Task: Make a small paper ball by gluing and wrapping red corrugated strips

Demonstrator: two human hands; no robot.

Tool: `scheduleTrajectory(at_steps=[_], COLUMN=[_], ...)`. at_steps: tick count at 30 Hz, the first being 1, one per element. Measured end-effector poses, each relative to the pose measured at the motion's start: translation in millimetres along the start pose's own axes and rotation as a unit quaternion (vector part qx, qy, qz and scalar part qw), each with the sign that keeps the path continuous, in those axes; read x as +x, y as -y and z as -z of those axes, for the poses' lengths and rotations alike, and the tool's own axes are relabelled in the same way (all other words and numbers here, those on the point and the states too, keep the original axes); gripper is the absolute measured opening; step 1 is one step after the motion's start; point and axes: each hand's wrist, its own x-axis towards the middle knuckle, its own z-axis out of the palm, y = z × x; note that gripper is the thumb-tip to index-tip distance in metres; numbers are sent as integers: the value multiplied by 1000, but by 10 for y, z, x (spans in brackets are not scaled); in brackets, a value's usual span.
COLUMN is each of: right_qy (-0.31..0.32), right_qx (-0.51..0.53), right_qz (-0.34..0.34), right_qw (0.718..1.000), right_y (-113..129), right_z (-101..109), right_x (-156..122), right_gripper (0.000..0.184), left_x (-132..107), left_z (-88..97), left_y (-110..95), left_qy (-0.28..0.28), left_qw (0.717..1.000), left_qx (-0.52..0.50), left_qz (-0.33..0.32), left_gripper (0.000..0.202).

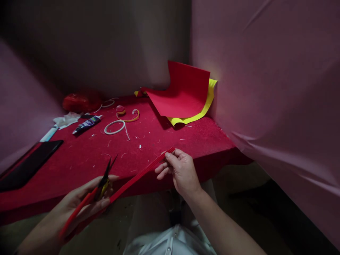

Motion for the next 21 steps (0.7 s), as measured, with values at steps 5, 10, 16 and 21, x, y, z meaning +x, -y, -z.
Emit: scheduleTrajectory(at_steps=[5,10,16,21], right_qy=[-4,-2,14,25], right_qx=[13,28,16,5], right_qz=[4,2,-8,-12], right_qw=[1000,1000,1000,1000], right_y=[9,33,23,3], right_z=[-25,-41,-20,-18], right_x=[-13,-23,-25,-39], right_gripper=[20,22,16,18], left_x=[3,12,0,17], left_z=[4,-12,-9,-14], left_y=[-2,-16,-14,-32], left_qy=[8,-3,7,9], left_qw=[1000,1000,1000,1000], left_qx=[0,4,5,-4], left_qz=[2,-9,2,-3], left_gripper=[51,50,50,47])
